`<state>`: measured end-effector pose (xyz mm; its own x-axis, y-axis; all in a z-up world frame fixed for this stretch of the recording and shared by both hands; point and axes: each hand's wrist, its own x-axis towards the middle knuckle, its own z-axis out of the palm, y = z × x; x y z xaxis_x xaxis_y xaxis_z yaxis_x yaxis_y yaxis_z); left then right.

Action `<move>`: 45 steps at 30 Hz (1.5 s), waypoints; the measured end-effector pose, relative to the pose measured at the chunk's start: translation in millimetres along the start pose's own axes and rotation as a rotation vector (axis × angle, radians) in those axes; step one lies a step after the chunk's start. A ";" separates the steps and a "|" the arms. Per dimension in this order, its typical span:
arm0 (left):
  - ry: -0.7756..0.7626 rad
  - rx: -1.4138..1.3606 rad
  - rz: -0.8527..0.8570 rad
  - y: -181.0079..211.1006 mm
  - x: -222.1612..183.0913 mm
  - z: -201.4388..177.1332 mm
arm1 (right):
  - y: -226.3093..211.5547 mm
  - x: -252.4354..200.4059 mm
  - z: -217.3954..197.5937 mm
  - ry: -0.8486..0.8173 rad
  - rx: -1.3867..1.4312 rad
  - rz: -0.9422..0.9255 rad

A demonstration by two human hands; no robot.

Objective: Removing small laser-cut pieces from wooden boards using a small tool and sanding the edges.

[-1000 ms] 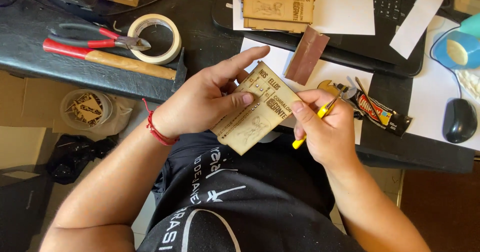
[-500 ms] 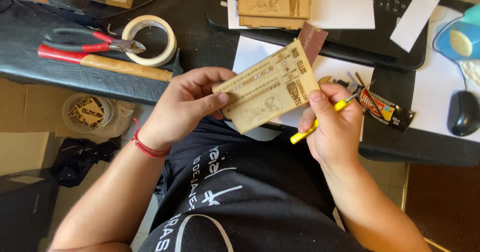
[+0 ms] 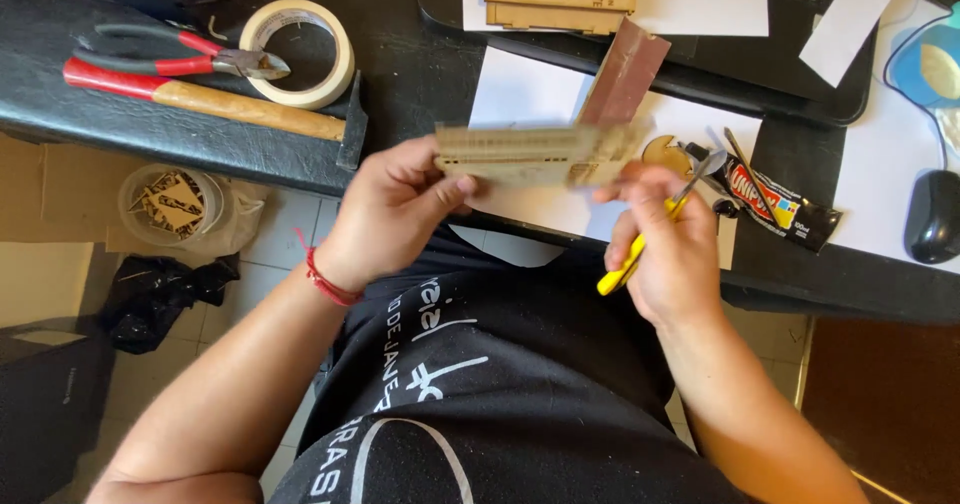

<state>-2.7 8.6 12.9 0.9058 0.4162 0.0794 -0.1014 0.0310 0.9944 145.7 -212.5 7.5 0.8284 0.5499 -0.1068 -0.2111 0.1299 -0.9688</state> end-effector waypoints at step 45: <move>0.067 0.725 -0.103 -12.5 70.3 -9.7 | -19.1 16.2 -4.2 -0.502 -1.580 -0.594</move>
<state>58.3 46.3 5.3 0.8664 0.4994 0.0015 0.3017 -0.5257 0.7954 165.4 -209.5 23.4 0.3102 0.9467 0.0870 0.9436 -0.2953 -0.1499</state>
